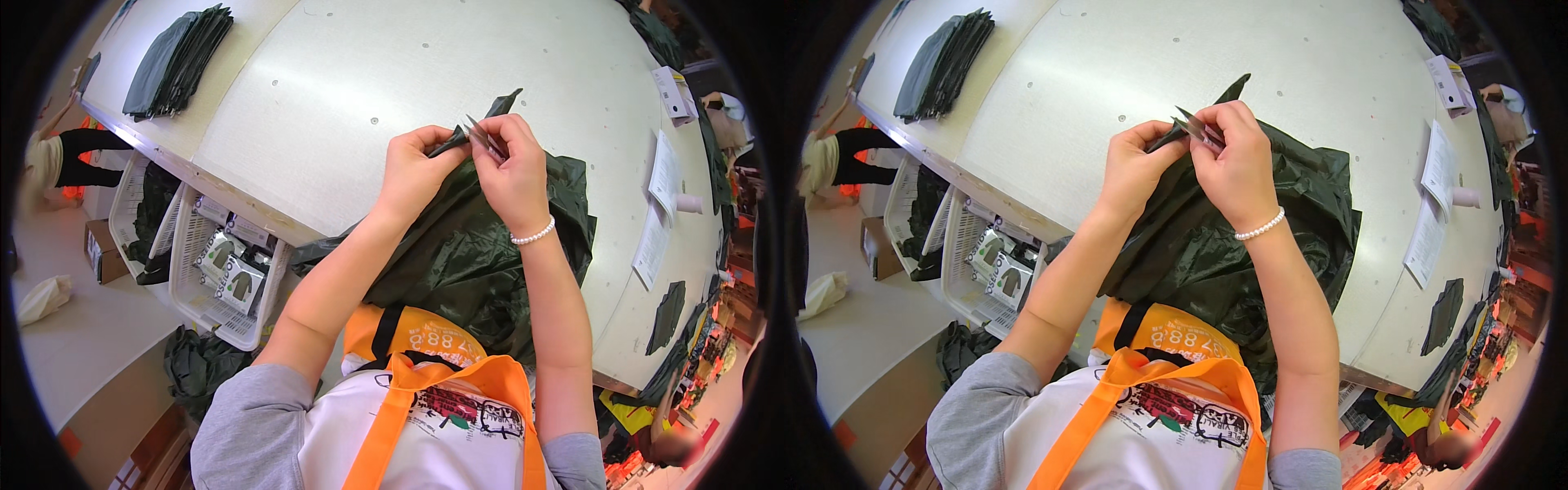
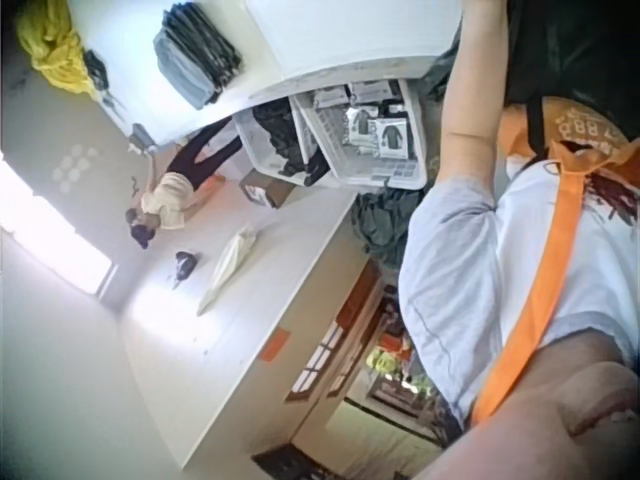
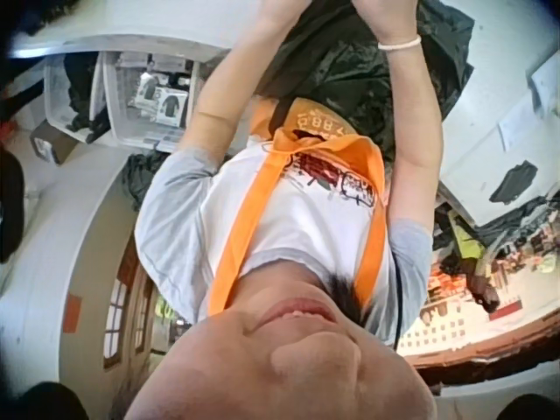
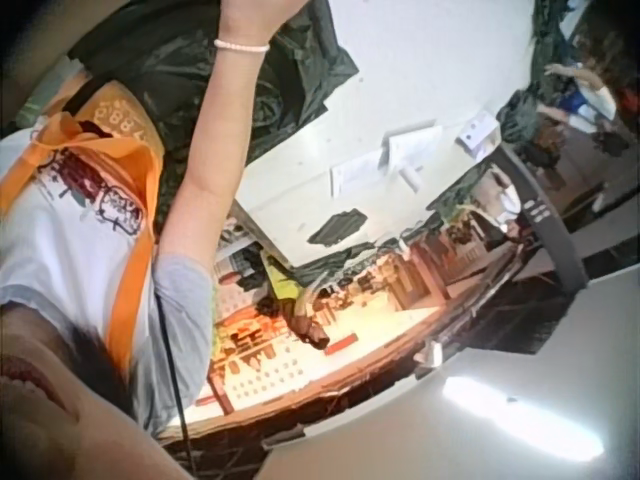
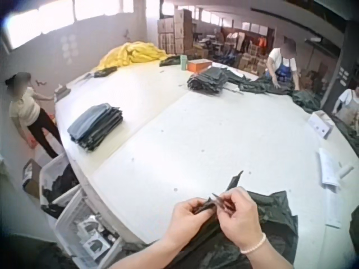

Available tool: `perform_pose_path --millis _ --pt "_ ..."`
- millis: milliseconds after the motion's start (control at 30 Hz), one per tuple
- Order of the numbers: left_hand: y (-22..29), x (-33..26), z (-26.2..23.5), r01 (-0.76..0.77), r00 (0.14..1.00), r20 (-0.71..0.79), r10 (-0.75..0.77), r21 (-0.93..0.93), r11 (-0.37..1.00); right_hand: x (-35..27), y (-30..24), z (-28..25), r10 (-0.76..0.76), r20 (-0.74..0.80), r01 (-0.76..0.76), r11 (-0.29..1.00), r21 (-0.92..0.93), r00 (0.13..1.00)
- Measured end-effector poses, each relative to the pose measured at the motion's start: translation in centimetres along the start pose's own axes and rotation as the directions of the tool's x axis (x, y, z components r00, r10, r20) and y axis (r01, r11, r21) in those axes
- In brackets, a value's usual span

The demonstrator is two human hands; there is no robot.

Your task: The person folds a dark green jacket on a white table. They smooth the fabric, fold the sleeves inward, and fold the jacket in half. The person then uses a small blade to cut a tag or thread near the collar before continuing to fold and smooth the jacket.

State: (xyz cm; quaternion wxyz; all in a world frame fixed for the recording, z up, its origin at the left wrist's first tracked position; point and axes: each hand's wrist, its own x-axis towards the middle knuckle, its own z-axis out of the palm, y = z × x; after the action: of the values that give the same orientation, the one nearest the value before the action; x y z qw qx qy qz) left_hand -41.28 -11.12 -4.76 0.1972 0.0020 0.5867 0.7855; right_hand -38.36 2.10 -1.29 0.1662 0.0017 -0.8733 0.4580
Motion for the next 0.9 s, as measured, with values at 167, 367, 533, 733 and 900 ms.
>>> perform_pose_path --millis 167,367,533,733,900 --pt "0.0 -0.4 -0.2 0.045 0.998 -0.043 -0.053 -0.164 0.985 -2.1 -0.3 -0.1 0.222 -0.11 -0.185 0.945 0.271 0.969" --pt "-0.3 -0.9 0.0 -0.035 0.998 -0.051 0.028 -0.138 0.99 -4.2 0.0 -0.8 0.062 -0.055 -0.066 0.994 -0.084 0.997" --pt "-0.1 -1.6 0.3 -0.063 0.997 -0.046 0.06 -0.072 0.995 -3.5 -0.7 -0.6 -0.083 -0.057 0.069 0.975 -0.213 0.995" --pt "-0.1 -1.7 0.3 -0.087 0.995 -0.056 0.083 -0.071 0.994 -3.5 -0.9 -0.2 -0.068 -0.055 0.056 0.978 -0.203 0.996" --pt "0.3 -2.1 0.5 -0.135 0.988 -0.077 0.136 0.018 0.991 -3.4 -1.5 -0.7 -0.002 -0.053 -0.002 0.997 -0.079 0.999"
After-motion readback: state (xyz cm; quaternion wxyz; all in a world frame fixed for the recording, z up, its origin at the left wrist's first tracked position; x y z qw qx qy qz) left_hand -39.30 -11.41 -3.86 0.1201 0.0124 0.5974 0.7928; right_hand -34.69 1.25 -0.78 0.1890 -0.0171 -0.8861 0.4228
